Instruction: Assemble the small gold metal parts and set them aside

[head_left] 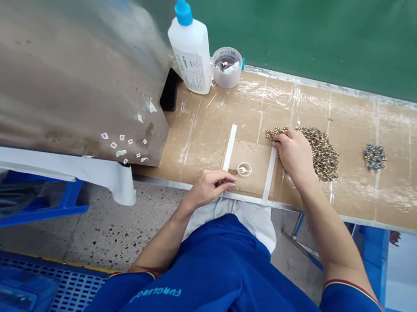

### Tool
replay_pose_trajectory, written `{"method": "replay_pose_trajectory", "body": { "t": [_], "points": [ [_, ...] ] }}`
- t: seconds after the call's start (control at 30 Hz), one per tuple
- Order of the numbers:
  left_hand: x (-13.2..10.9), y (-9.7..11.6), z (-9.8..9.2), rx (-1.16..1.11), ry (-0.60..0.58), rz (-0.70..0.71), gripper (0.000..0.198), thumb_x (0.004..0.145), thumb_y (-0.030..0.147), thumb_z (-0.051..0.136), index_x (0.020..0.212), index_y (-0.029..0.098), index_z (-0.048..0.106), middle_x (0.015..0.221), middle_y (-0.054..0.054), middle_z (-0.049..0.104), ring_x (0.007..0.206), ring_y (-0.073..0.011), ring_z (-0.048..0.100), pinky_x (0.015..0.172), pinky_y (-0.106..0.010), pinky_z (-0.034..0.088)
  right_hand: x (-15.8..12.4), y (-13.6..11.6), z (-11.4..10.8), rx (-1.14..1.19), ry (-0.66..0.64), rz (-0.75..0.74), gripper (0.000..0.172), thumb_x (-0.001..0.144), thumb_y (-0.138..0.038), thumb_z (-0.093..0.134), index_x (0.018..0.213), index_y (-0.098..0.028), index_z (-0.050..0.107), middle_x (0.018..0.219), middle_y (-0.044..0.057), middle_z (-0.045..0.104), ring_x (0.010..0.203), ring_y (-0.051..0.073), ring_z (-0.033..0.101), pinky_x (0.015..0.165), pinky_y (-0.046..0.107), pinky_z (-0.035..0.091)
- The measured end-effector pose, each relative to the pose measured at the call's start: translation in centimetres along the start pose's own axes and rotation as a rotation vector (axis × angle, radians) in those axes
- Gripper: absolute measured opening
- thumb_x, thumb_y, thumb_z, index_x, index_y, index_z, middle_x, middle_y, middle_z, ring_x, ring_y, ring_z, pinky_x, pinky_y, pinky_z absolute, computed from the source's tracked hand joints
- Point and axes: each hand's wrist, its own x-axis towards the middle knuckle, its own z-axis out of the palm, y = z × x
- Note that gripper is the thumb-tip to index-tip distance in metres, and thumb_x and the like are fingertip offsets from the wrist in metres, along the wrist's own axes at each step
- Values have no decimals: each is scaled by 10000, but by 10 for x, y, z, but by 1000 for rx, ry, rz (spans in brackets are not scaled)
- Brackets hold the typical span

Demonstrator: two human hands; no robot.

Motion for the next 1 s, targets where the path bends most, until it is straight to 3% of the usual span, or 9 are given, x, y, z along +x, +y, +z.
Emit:
{"method": "replay_pose_trajectory", "body": {
  "t": [0.17,0.3,0.43,0.53,0.6,0.7,0.83,1.0],
  "points": [
    [0,-2,1,-7,-6,-12,183,949,287,641,942,140,749,756,-42,724,583,-105,606,531,-205,467,3,-1,0,-84,27,-90,257,946,-153,480,837,-150,713,922,161,663,899,281,560,755,382,430],
    [0,0,1,25,-8,18,190,965,286,617,947,148,747,784,-47,727,614,-110,610,555,-213,470,-1,1,-5,72,146,-18,216,925,-168,501,857,-156,706,879,136,693,863,261,617,786,394,488],
    [0,1,2,61,0,76,181,975,260,604,922,153,740,766,-41,715,637,-116,619,581,-221,472,-37,-6,-21,422,398,162,141,911,-236,570,904,-206,707,862,60,736,740,193,672,719,355,553],
    [-1,2,6,87,16,110,165,965,254,627,885,152,728,753,-36,716,630,-116,624,588,-223,476,-80,-25,-27,687,474,315,137,903,-330,638,915,-218,716,799,33,744,664,177,691,624,329,583],
    [-1,2,10,123,27,136,175,968,260,627,868,152,722,744,-34,715,626,-116,626,597,-227,482,-104,-44,-24,864,452,393,157,879,-374,691,892,-220,721,740,24,739,622,175,695,568,313,587],
    [-1,2,15,196,15,167,202,978,276,612,855,156,717,745,-38,716,641,-124,636,625,-238,489,-126,-73,-13,1116,315,464,205,838,-430,754,861,-227,727,730,29,752,610,182,712,561,313,610],
    [-2,1,17,283,-26,199,200,975,272,610,840,161,707,752,-42,714,675,-142,642,662,-257,480,-125,-96,2,1357,174,517,287,807,-504,781,868,-228,730,759,41,765,646,196,727,636,352,644],
    [-2,1,17,339,-65,192,226,982,274,585,816,164,691,742,-36,701,692,-150,633,670,-263,460,-116,-101,11,1416,160,497,304,788,-513,794,838,-220,734,757,26,714,629,164,684,602,320,611]
  ]
}}
